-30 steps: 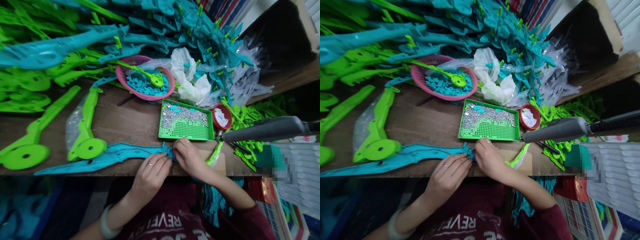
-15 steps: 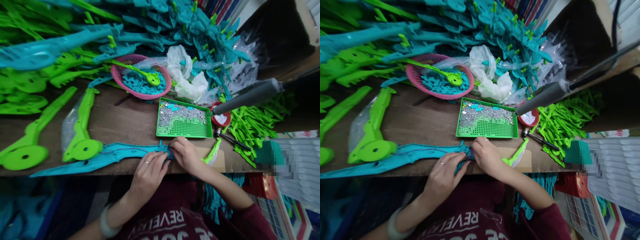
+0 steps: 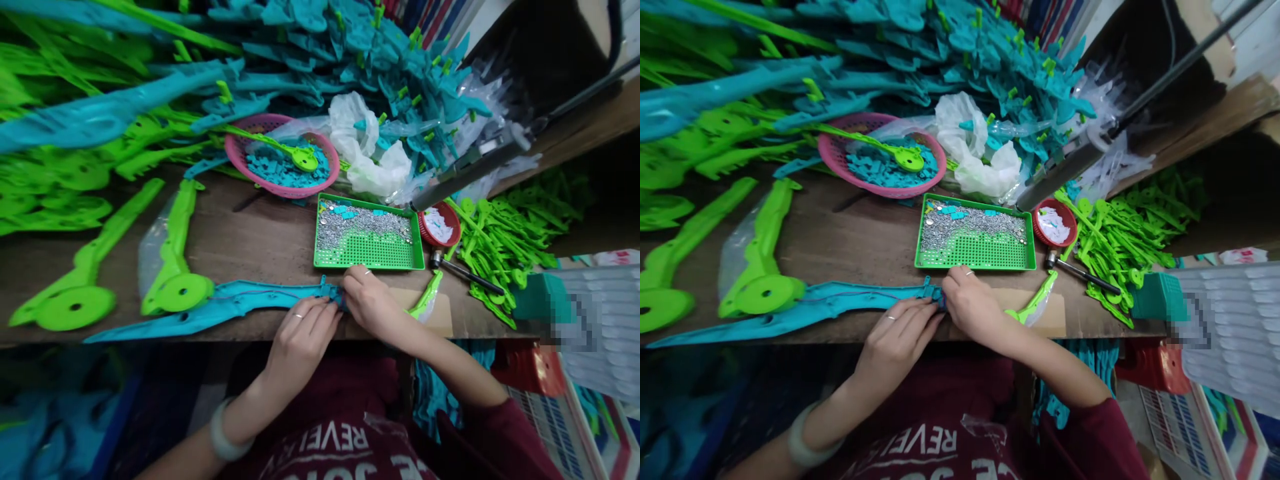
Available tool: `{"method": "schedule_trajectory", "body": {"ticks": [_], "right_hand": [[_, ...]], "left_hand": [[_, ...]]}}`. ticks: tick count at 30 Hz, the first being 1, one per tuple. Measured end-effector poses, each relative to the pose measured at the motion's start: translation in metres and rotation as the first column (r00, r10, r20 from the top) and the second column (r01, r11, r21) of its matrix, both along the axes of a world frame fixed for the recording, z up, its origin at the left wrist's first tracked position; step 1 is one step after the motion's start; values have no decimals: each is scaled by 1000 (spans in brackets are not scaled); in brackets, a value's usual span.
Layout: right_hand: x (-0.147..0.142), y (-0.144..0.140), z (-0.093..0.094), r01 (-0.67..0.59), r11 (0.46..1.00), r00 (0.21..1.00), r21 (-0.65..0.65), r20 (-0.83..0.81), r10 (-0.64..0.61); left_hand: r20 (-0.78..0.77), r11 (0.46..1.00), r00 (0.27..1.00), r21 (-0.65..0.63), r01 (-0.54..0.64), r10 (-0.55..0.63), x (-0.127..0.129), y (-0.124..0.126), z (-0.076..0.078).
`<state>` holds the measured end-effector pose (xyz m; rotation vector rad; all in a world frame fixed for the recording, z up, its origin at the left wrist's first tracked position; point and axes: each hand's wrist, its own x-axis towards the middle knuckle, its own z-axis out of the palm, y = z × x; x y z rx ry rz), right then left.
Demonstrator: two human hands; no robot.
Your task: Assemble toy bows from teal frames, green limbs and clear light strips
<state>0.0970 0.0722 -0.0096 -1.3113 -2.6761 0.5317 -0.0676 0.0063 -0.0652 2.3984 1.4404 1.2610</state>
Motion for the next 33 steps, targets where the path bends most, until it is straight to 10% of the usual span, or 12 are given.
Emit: {"method": "schedule_trajectory", "body": {"ticks": [21,28,33], "right_hand": [[4,-5,4,-26,1000,1000,-7,18,26],[-7,-3,11,-205,974,930,95,330,163],[6,9,16,-170,984,979,-61,102,175]], "left_hand": [[31,1000,999,22,-16,15,7,-5,-5],[35,998,999,55,-36,34,10,-6,-7],[70,996,994,36,-84,82,12,-8,-12]]}}
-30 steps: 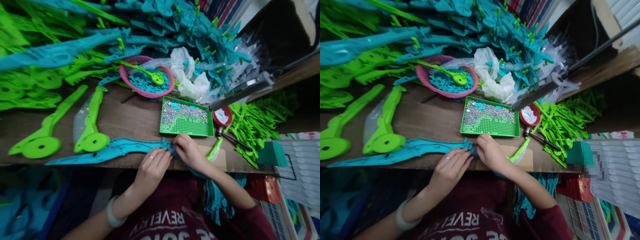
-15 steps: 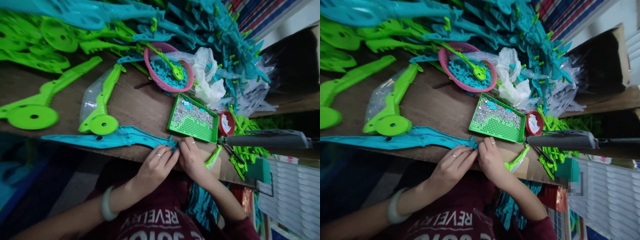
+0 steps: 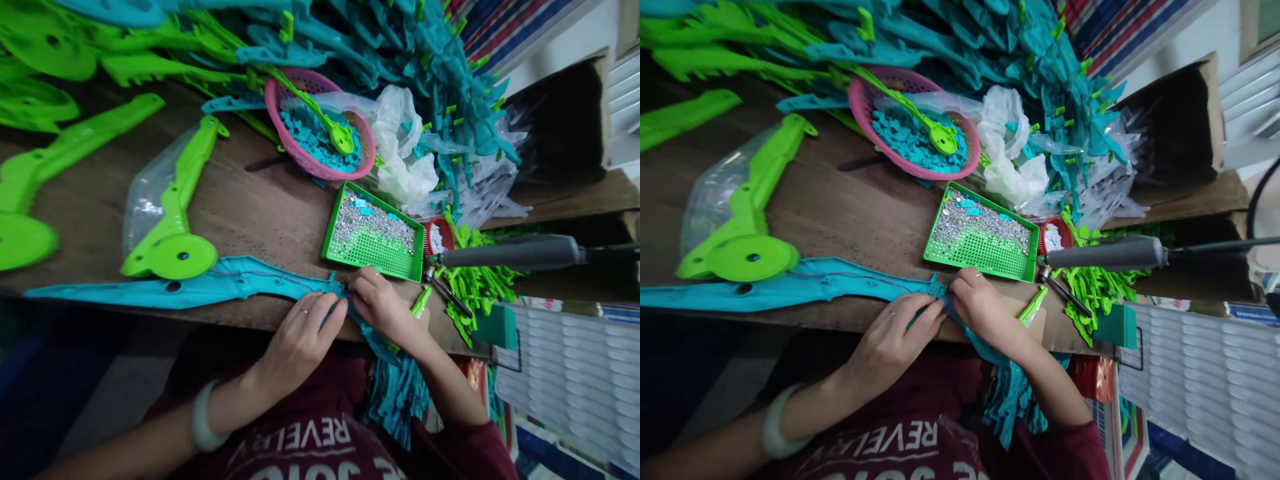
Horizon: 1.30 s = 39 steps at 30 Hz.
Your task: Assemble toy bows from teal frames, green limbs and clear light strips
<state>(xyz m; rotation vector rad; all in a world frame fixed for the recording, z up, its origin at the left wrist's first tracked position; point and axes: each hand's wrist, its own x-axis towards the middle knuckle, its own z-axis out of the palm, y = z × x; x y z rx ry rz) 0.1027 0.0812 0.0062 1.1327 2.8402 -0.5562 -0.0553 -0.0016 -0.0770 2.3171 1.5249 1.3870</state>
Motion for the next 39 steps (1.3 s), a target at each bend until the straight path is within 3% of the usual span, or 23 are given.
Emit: {"method": "schedule_trajectory", "body": {"ticks": [3,5,8,11,13,15,18,20,24,27,30,34,39], "right_hand": [[12,-6,-4,96,995,974,-9,-205,-96],[16,-15,-8,111,993,966,45,-239,-98],[21,-27,-17,-16,985,992,172,-123,38],[25,-32,-22,-101,975,994,197,-28,108],[31,-32,-21,-39,993,991,114,-124,53],[41,-31,-17,107,994,944,37,-318,-90],[58,-33,-8,323,946,837,14,-470,-279],[66,-39,-3,334,941,867,50,-408,-286],[58,-52,-7,204,965,959,164,-230,-163],[34,-56,-19,135,955,986,265,-133,-103],[11,-54,-30,185,930,982,317,-93,-163],[10,-49,-32,309,919,948,246,-156,-277],[59,-48,-24,455,887,847,82,-349,-402]], "left_hand": [[-43,1000,999,15,6,-6,0,1,-2],[-80,999,996,38,33,-30,-1,2,-1],[-124,998,991,39,57,-51,-3,4,2],[-132,995,987,19,98,-95,-7,6,6],[-161,989,977,22,145,-140,-9,9,10],[-235,981,955,26,191,-180,-12,13,17],[-344,968,909,-4,249,-235,-15,20,28],[-412,961,873,-27,275,-261,-15,24,35],[-505,948,811,-50,313,-295,-16,29,42],[-437,938,831,-120,325,-343,-19,36,44],[-393,925,838,-176,336,-379,-22,46,45],[-530,904,750,-81,419,-395,-23,52,46],[-614,857,644,-110,503,-456,-27,56,47]]}}
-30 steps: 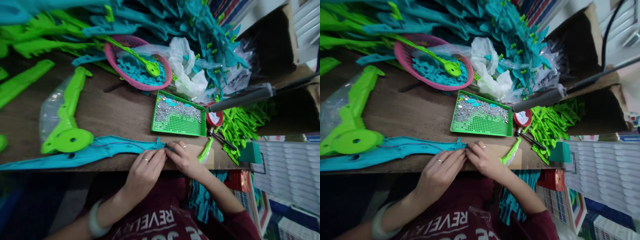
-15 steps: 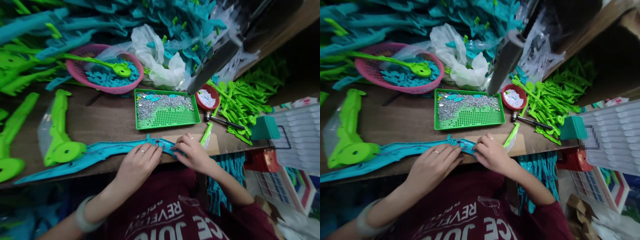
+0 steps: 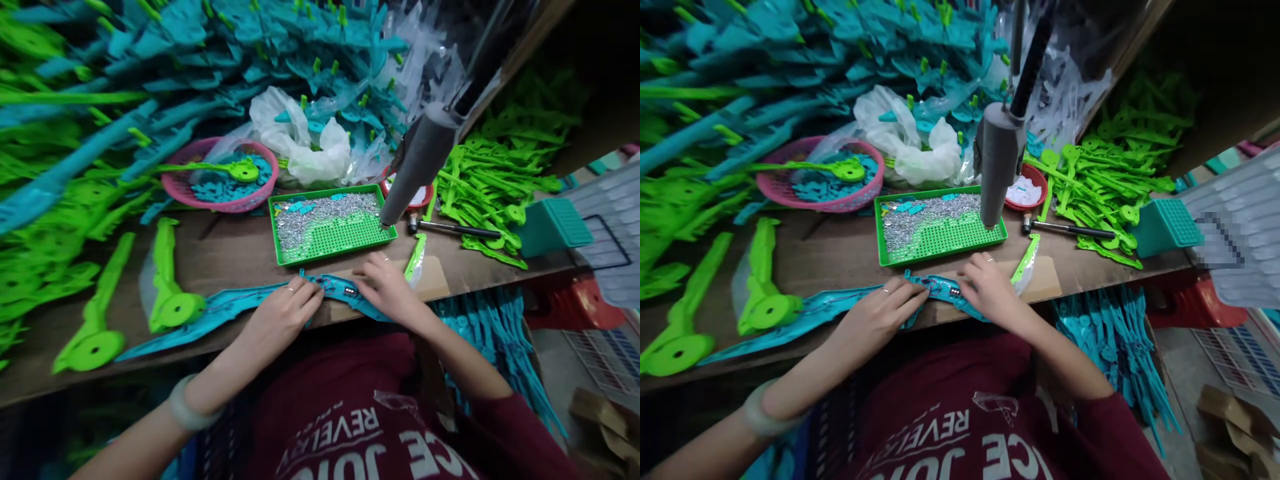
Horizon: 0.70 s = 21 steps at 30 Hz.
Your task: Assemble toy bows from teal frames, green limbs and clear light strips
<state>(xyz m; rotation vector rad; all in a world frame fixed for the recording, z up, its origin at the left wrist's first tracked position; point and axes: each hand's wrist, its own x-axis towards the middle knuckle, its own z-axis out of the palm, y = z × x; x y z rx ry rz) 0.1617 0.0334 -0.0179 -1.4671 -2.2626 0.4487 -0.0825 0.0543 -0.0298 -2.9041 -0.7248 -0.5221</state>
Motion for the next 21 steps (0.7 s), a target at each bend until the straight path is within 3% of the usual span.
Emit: {"method": "schedule_trajectory", "body": {"ticks": [2,4,8,11,14,21], "right_hand": [[17,-3,4,11,1000,1000,-13,-8,-11],[23,-5,8,-63,998,998,-26,19,64],[1,10,16,-249,967,946,-60,200,256],[-20,38,23,-355,916,848,-184,349,399],[-28,61,30,-458,848,765,-266,368,529],[-20,75,29,-595,768,683,-237,356,638]], "left_hand": [[-12,999,1000,-38,-5,5,-2,5,-1],[7,996,1000,-94,11,-10,-5,11,-3],[29,984,996,-158,87,-83,-11,15,-4],[10,990,997,-121,74,-73,-13,10,-3],[16,994,998,-96,55,-53,-13,5,-5],[37,991,992,-40,126,-125,-11,7,-11]]}}
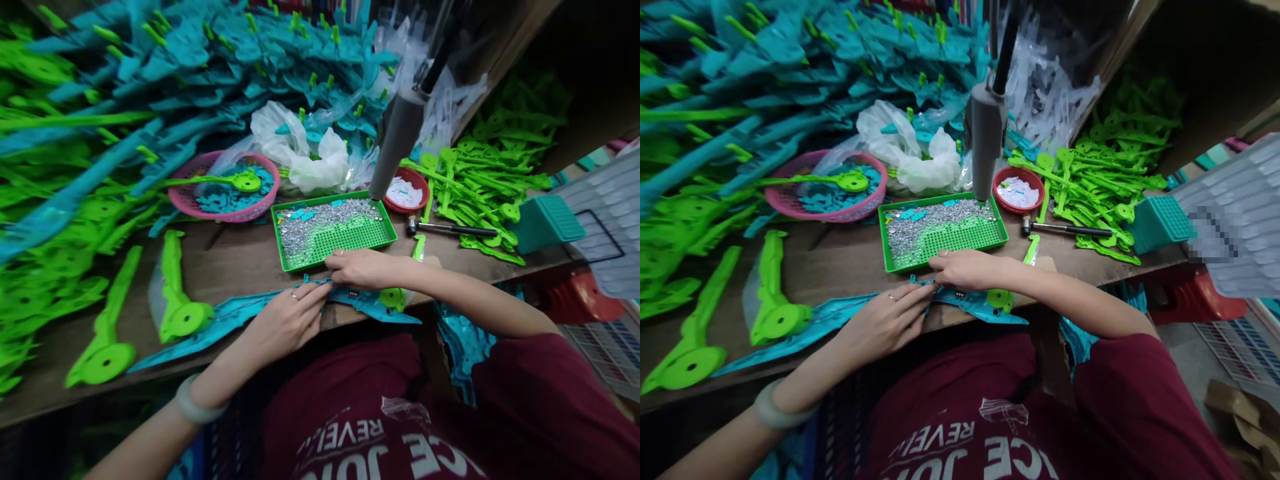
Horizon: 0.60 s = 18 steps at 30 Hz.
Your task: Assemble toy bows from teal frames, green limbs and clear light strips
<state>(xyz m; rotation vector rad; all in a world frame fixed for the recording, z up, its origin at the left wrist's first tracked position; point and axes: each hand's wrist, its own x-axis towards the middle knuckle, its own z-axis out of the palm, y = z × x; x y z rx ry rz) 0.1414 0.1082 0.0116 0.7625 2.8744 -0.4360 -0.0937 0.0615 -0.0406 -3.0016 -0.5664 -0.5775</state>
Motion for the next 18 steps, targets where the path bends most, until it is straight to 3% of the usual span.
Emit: {"method": "schedule_trajectory", "body": {"ticks": [3,6,12,18], "right_hand": [[6,-3,-3,6,1000,997,-7,-71,-7],[16,-12,0,132,989,989,-68,-60,-136],[42,-50,11,414,903,906,-118,-37,-421],[29,-79,-7,566,823,820,-51,-73,-568]], "left_hand": [[-36,999,999,-35,29,-30,0,6,3],[-73,995,996,-81,53,-59,1,12,7],[-3,986,992,-112,125,-126,-3,17,4],[40,997,997,-33,73,-72,-9,9,-3]]}}
